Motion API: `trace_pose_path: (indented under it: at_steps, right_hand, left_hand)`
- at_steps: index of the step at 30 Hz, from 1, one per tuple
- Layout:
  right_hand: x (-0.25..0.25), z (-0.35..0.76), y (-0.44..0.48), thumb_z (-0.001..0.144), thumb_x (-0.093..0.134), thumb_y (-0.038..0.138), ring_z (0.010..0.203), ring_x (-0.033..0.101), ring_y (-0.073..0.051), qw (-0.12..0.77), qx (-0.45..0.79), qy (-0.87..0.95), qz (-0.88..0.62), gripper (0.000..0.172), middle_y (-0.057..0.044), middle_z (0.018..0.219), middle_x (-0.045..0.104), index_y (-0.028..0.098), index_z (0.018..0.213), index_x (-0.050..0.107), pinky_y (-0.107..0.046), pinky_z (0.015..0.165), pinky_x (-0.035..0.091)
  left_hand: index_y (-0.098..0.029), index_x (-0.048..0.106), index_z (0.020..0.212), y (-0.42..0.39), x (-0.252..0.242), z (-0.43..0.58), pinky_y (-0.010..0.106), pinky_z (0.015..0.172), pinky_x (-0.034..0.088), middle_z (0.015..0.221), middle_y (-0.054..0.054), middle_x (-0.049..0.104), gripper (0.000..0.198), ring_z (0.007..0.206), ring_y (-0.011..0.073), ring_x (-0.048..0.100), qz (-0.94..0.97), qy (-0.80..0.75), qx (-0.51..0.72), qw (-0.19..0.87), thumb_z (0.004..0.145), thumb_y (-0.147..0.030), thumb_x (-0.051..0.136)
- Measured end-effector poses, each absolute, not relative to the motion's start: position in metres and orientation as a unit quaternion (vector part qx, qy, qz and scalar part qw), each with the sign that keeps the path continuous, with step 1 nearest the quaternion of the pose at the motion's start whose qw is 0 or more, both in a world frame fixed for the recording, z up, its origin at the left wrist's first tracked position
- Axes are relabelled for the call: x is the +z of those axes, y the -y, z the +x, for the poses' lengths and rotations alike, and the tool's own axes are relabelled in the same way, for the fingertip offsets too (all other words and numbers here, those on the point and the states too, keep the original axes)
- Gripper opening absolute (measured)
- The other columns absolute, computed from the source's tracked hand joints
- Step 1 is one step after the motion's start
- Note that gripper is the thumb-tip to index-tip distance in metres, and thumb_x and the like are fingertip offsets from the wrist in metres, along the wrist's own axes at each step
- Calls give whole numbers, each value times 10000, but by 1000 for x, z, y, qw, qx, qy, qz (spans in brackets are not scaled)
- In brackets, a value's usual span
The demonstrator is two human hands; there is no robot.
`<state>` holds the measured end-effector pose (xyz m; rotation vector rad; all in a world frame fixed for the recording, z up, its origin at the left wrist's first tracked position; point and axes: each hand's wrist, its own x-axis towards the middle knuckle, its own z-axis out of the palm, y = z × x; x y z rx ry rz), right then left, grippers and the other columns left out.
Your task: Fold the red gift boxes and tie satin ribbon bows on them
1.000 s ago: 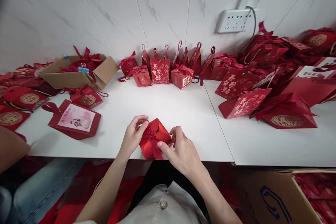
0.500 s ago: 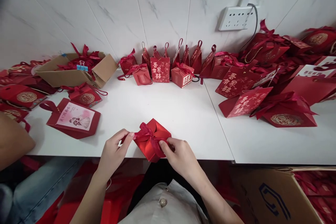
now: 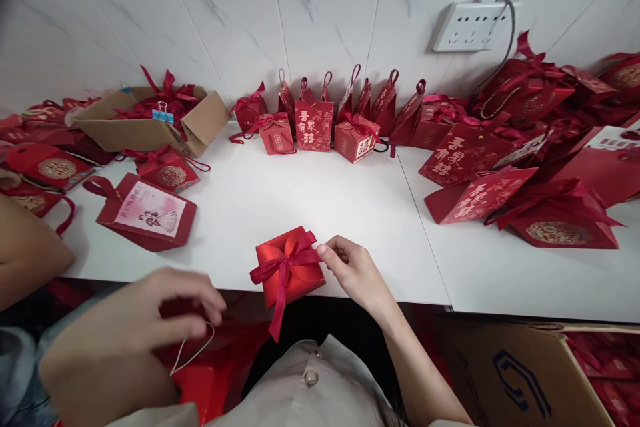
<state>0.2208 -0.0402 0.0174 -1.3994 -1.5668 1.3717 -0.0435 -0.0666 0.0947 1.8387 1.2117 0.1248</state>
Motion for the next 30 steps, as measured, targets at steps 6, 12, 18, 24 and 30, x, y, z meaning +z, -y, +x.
trace_pose_path:
  at_steps: [6, 12, 18, 24, 30]
  right_hand:
    - [20, 218, 49, 855, 487, 426, 603, 429, -122, 329, 492, 614, -522, 285, 25, 630, 486, 193, 690, 493, -247, 580, 347]
    - [22, 216, 61, 869, 445, 416, 580, 364, -121, 298, 502, 611, -535, 318, 34, 598, 397, 199, 638, 423, -254, 561, 311]
    - [14, 217, 69, 869, 461, 415, 653, 395, -140, 340, 529, 582, -516, 305, 11, 692, 414, 202, 652, 434, -267, 614, 334]
    - [10, 223, 72, 839, 517, 411, 785, 450, -172, 382, 581, 543, -471, 321, -28, 823, 448, 199, 616, 429, -289, 705, 388]
    - [8, 243, 74, 843, 520, 412, 832, 488, -187, 337, 587, 591, -439, 326, -55, 923, 484, 196, 612, 445, -306, 731, 409]
  left_hand:
    - [-233, 621, 891, 32, 60, -2, 363, 1033, 357, 1255, 54, 530, 118, 1196, 212, 474, 775, -460, 247, 356, 820, -299, 554]
    - [-256, 618, 910, 45, 37, 29, 420, 1059, 307, 1289, 32, 493, 135, 1246, 215, 411, 781, -485, 236, 316, 862, -244, 492]
    - [-237, 576, 875, 47, 33, 32, 401, 1020, 328, 1204, 31, 558, 65, 1184, 208, 462, 751, -517, 284, 298, 829, -211, 540]
    - [-232, 580, 868, 47, 28, 34, 431, 1021, 308, 1197, 42, 560, 65, 1154, 215, 479, 737, -527, 296, 302, 839, -216, 524]
    - [-230, 580, 844, 45, 27, 33, 434, 1026, 297, 1183, 46, 568, 41, 1147, 225, 481, 732, -524, 302, 312, 823, -232, 546]
